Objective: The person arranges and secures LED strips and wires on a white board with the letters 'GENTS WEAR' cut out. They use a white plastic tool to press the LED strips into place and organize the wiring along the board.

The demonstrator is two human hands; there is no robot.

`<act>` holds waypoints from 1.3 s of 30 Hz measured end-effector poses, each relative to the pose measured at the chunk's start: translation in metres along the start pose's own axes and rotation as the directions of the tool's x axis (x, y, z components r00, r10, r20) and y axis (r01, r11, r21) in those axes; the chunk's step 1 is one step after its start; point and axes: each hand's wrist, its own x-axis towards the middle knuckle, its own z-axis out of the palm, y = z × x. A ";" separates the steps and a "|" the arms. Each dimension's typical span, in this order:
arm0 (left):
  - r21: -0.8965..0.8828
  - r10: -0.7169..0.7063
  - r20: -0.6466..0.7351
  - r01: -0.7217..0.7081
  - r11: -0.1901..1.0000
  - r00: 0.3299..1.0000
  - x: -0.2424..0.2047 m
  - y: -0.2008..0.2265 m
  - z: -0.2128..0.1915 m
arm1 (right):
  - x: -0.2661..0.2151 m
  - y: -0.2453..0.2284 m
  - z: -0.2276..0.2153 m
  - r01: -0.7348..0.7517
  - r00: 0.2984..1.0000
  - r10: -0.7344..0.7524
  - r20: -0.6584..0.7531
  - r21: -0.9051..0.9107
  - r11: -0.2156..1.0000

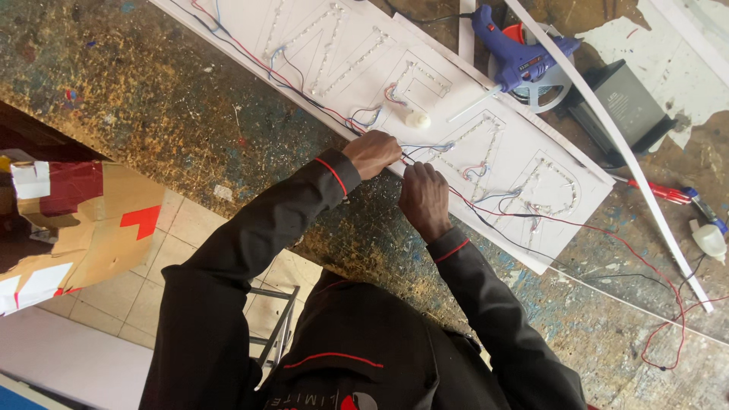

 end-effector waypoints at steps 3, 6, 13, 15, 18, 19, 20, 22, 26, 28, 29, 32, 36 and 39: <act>-0.019 -0.002 -0.003 0.002 1.000 1.000 -0.001 -0.001 0.006 | 0.000 0.005 0.005 0.012 1.000 -0.012 -0.002 0.024 1.000; -0.127 -0.017 0.021 0.020 0.992 1.000 -0.014 0.005 -0.021 | 0.000 0.006 0.008 -0.001 1.000 0.001 0.017 0.010 1.000; -0.198 -0.061 -0.001 0.060 0.978 0.998 -0.017 0.007 -0.023 | 0.006 -0.007 -0.015 -0.007 1.000 0.007 -0.008 0.028 1.000; -0.267 -0.052 -0.081 0.029 0.963 0.995 -0.014 0.006 -0.022 | 0.013 -0.015 -0.032 0.000 1.000 0.001 -0.016 0.015 1.000; -0.197 -0.042 -0.122 0.017 0.980 0.992 -0.018 0.014 -0.035 | 0.000 -0.004 -0.008 0.010 0.999 -0.009 -0.045 0.014 1.000; -0.189 -0.038 -0.127 0.013 0.982 0.991 -0.016 0.015 -0.030 | -0.002 -0.003 -0.005 0.010 0.999 -0.009 -0.054 0.009 1.000; -0.144 -0.045 -0.136 0.026 0.989 0.990 -0.014 0.014 -0.027 | -0.003 -0.003 -0.002 -0.012 0.999 0.012 -0.041 0.014 1.000; -0.090 -0.052 -0.149 0.038 0.995 0.988 -0.011 0.013 -0.018 | -0.004 -0.001 0.003 -0.030 0.999 0.031 -0.037 0.017 0.999; -0.073 -0.054 -0.177 0.041 0.996 0.983 -0.002 0.011 0.008 | -0.011 0.000 0.005 -0.064 0.993 0.071 -0.091 0.072 0.995; -0.071 -0.069 -0.172 0.058 0.996 0.983 0.003 0.010 0.007 | -0.011 -0.002 -0.003 -0.088 0.985 0.105 -0.135 0.128 0.988; -0.032 -0.064 -0.168 0.059 0.998 0.984 0.002 0.010 -0.001 | -0.009 -0.004 -0.009 -0.108 0.981 0.132 -0.143 0.163 0.981; -0.040 -0.083 -0.176 0.077 0.996 0.981 -0.002 0.011 0.015 | -0.021 -0.002 -0.002 -0.109 0.973 0.149 -0.177 0.217 0.970; -0.052 -0.115 -0.165 0.108 0.993 0.979 -0.006 0.006 0.014 | -0.038 0.005 0.005 -0.113 0.958 0.159 -0.237 0.196 0.974; -0.094 -0.127 -0.167 0.112 0.989 0.978 -0.002 -0.005 0.032 | -0.068 0.022 0.000 -0.181 0.945 0.226 -0.239 0.196 0.964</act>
